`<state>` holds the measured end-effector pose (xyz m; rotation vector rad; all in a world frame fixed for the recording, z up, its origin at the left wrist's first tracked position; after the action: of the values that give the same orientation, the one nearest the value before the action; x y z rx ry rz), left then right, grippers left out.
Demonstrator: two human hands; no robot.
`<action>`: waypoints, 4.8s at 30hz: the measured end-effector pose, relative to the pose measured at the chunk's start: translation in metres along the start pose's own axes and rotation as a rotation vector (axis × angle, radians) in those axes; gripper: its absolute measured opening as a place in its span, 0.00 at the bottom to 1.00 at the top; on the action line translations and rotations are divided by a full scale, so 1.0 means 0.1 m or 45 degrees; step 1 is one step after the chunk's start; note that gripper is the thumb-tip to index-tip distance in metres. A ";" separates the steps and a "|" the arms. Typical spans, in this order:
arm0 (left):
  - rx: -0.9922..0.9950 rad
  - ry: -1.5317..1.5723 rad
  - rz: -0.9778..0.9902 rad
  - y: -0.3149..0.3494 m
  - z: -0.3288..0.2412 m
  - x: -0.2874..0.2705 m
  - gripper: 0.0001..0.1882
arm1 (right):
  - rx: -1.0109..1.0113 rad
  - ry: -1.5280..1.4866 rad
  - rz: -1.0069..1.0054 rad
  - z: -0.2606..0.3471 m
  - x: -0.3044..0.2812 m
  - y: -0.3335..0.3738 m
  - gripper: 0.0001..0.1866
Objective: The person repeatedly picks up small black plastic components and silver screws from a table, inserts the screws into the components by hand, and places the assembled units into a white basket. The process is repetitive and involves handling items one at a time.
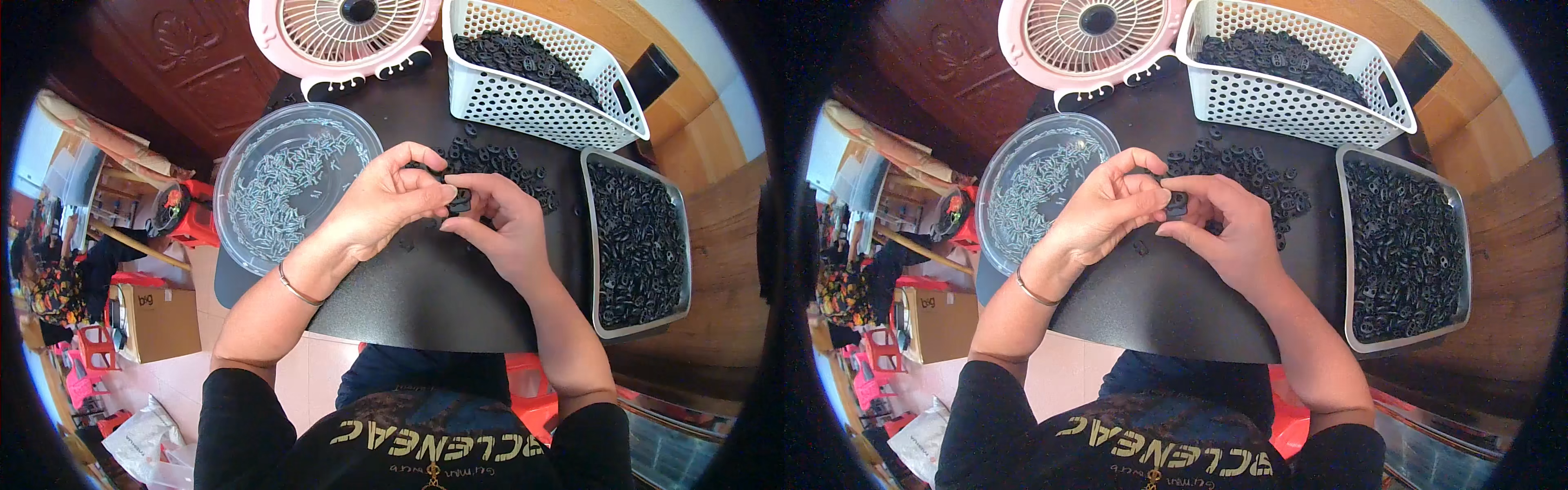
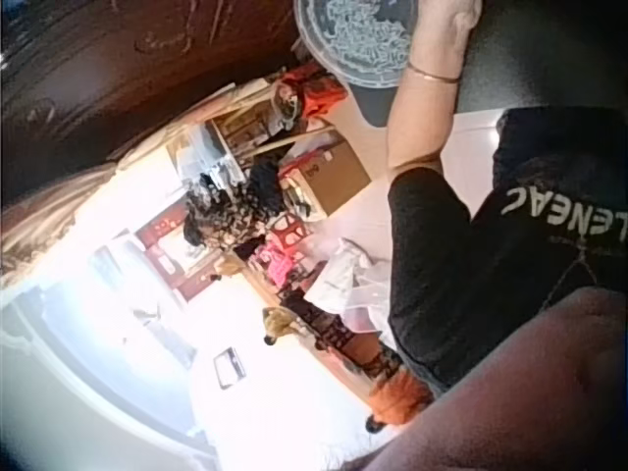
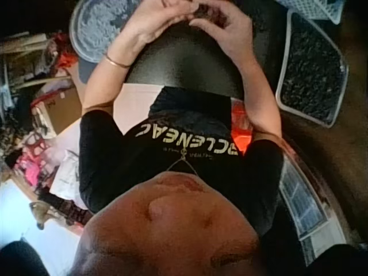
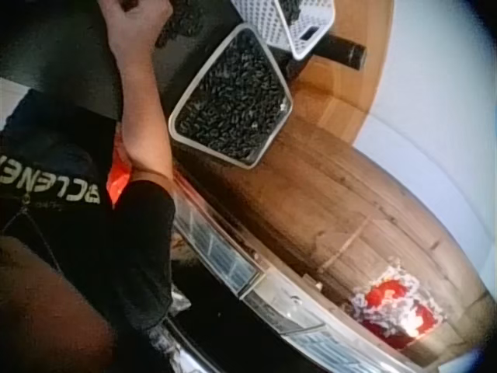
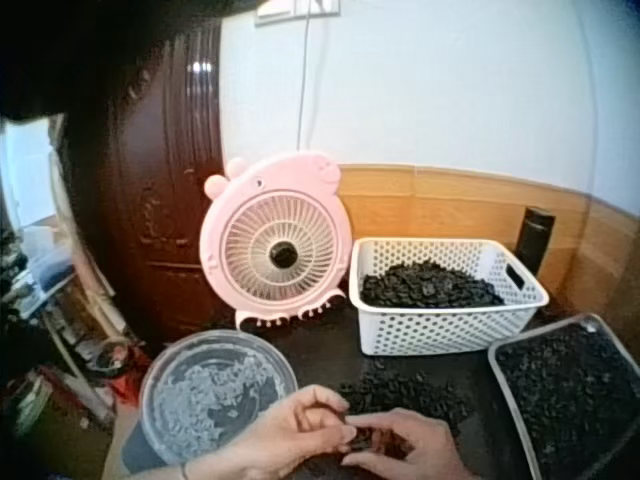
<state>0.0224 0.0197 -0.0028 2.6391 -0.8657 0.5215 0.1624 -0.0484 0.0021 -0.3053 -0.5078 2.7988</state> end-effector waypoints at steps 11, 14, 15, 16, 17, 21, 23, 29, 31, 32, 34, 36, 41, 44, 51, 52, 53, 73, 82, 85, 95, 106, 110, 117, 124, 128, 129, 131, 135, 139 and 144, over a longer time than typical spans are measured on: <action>0.060 -0.023 0.014 0.00 0.02 0.03 0.16 | -0.091 0.098 -0.082 -0.03 -0.03 0.01 0.15; 0.061 -0.047 -0.002 0.01 -0.01 0.05 0.16 | -0.066 0.088 -0.093 -0.03 -0.02 0.02 0.15; 0.063 -0.049 -0.001 0.01 -0.01 0.05 0.16 | -0.051 0.104 -0.095 -0.01 -0.02 0.02 0.15; 0.065 -0.050 -0.001 0.00 0.00 0.04 0.16 | -0.036 0.120 -0.097 0.01 -0.02 0.02 0.15; 0.066 -0.052 -0.001 0.00 0.00 0.04 0.16 | -0.021 0.135 -0.099 0.02 -0.02 0.03 0.15; 0.066 -0.037 0.004 0.00 0.00 0.02 0.16 | 0.091 0.027 -0.070 0.02 -0.01 0.03 0.15; 0.062 0.014 -0.010 0.02 -0.01 0.03 0.16 | 0.099 -0.062 -0.039 0.02 -0.01 0.02 0.15; 0.191 -0.049 -0.098 -0.02 -0.03 0.06 0.12 | 0.113 -0.174 -0.135 -0.04 -0.01 0.01 0.15; 0.229 -0.111 -0.107 0.00 -0.04 0.07 0.11 | 0.154 -0.212 -0.145 -0.05 -0.01 0.01 0.15; 0.247 -0.142 -0.111 0.01 -0.04 0.08 0.10 | 0.174 -0.231 -0.151 -0.05 -0.01 0.00 0.14; 0.242 -0.094 -0.103 0.01 -0.03 0.08 0.08 | 0.260 -0.283 -0.115 -0.03 -0.02 0.00 0.14; 0.216 -0.046 -0.097 0.00 -0.01 0.08 0.08 | 0.309 -0.338 -0.091 -0.04 -0.03 0.00 0.14; 0.125 0.023 -0.080 -0.01 0.05 0.06 0.08 | 0.362 -0.453 -0.054 -0.08 -0.05 0.01 0.15; 0.085 0.047 -0.029 -0.01 0.04 0.08 0.06 | 0.362 -0.504 -0.035 -0.08 -0.06 0.01 0.16; 0.038 0.158 -0.020 -0.02 0.10 0.05 0.06 | 0.358 -0.471 -0.004 -0.08 -0.05 0.00 0.17; 0.034 0.158 -0.021 -0.02 0.10 0.05 0.06 | 0.350 -0.451 -0.004 -0.07 -0.05 0.00 0.17; 0.030 0.159 -0.021 -0.03 0.10 0.06 0.06 | 0.343 -0.432 -0.003 -0.07 -0.05 0.00 0.17; 0.103 0.123 -0.100 -0.03 0.12 0.07 0.10 | 0.504 -0.680 -0.207 -0.13 -0.03 0.03 0.09; 0.083 0.197 -0.112 -0.04 0.12 0.08 0.11 | 0.408 -0.617 -0.210 -0.09 -0.03 0.01 0.09; 0.083 0.217 -0.108 -0.04 0.13 0.08 0.10 | 0.409 -0.621 -0.191 -0.08 -0.03 0.01 0.11; 0.102 0.255 -0.083 -0.05 0.13 0.07 0.09 | 0.414 -0.609 -0.227 -0.09 -0.03 0.02 0.13; 0.096 0.235 -0.098 -0.04 0.13 0.08 0.09 | 0.432 -0.607 -0.224 -0.09 -0.02 0.03 0.14; 0.092 0.224 -0.118 -0.04 0.13 0.08 0.09 | 0.433 -0.606 -0.225 -0.08 -0.02 0.02 0.14; 0.085 0.216 -0.116 -0.04 0.12 0.08 0.08 | 0.424 -0.609 -0.227 -0.09 -0.02 0.03 0.14; 0.081 0.167 -0.105 -0.02 0.10 0.05 0.08 | 0.437 -0.550 -0.146 -0.05 -0.01 0.01 0.16; 0.056 0.193 -0.063 -0.03 0.06 0.04 0.07 | 0.353 -0.457 -0.077 -0.01 0.00 0.00 0.18; 0.039 0.190 -0.055 -0.03 0.05 0.04 0.07 | 0.307 -0.410 -0.058 -0.01 0.00 -0.01 0.18; 0.004 0.184 -0.041 -0.02 0.03 0.04 0.06 | 0.214 -0.317 -0.022 -0.02 0.00 -0.01 0.18; -0.045 0.145 0.006 -0.03 0.02 0.04 0.07 | 0.149 -0.217 -0.019 -0.04 0.01 -0.01 0.16; -0.086 0.126 0.053 -0.03 0.06 0.01 0.08 | 0.170 -0.152 -0.010 -0.03 -0.02 -0.02 0.16; -0.098 0.117 0.018 -0.04 0.04 0.03 0.11 | 0.162 -0.239 -0.132 -0.03 -0.06 -0.04 0.17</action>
<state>0.0281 0.0193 -0.0058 2.5205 -0.8596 0.5960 0.1694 -0.0456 0.0012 0.0107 -0.3722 2.7563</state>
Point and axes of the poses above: each hand's wrist, its own y-axis away from the middle knuckle, its own x-axis out of the palm, z = x × y, the point moved 3 cm from there along -y, towards the middle knuckle, and after that the axes turned 11 degrees about -z, right-handed, at the moved point
